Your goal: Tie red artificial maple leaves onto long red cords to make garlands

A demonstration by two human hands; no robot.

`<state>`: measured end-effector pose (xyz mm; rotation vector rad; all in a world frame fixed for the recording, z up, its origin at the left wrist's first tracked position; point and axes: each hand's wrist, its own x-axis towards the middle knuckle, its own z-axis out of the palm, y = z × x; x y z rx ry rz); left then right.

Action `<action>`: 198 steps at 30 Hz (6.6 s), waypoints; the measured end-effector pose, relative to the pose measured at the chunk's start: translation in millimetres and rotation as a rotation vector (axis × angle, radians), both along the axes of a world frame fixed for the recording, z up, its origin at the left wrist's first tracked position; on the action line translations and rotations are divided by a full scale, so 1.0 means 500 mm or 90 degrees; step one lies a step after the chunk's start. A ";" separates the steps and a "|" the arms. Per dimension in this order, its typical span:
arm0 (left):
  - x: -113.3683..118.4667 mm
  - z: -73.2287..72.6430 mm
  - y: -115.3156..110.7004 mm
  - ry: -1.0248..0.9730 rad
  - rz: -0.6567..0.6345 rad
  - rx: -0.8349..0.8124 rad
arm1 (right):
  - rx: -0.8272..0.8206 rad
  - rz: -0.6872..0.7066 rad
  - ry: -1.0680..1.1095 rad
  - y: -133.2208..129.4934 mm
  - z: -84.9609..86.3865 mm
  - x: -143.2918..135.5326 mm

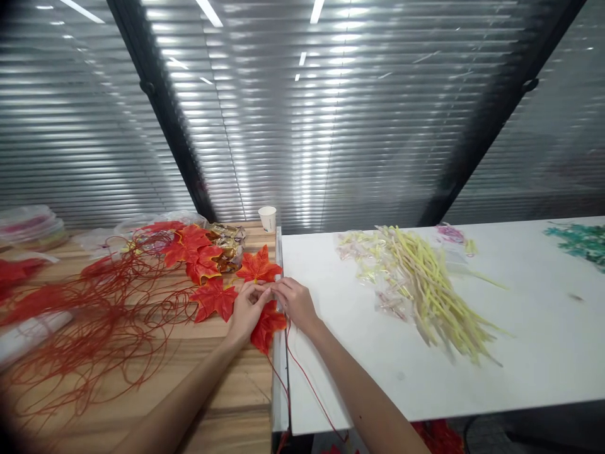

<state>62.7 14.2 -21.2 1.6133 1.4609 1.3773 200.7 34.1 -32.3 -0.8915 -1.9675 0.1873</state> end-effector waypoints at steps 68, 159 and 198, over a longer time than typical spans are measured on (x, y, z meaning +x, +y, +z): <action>0.013 0.024 -0.026 -0.601 -0.250 -0.256 | -0.575 0.271 0.688 -0.026 0.024 -0.041; -0.001 0.018 -0.014 -0.663 -0.166 -0.229 | -0.153 0.053 0.176 -0.030 0.028 -0.034; -0.002 0.018 -0.014 -0.679 -0.160 -0.251 | -0.157 0.047 0.162 -0.031 0.025 -0.033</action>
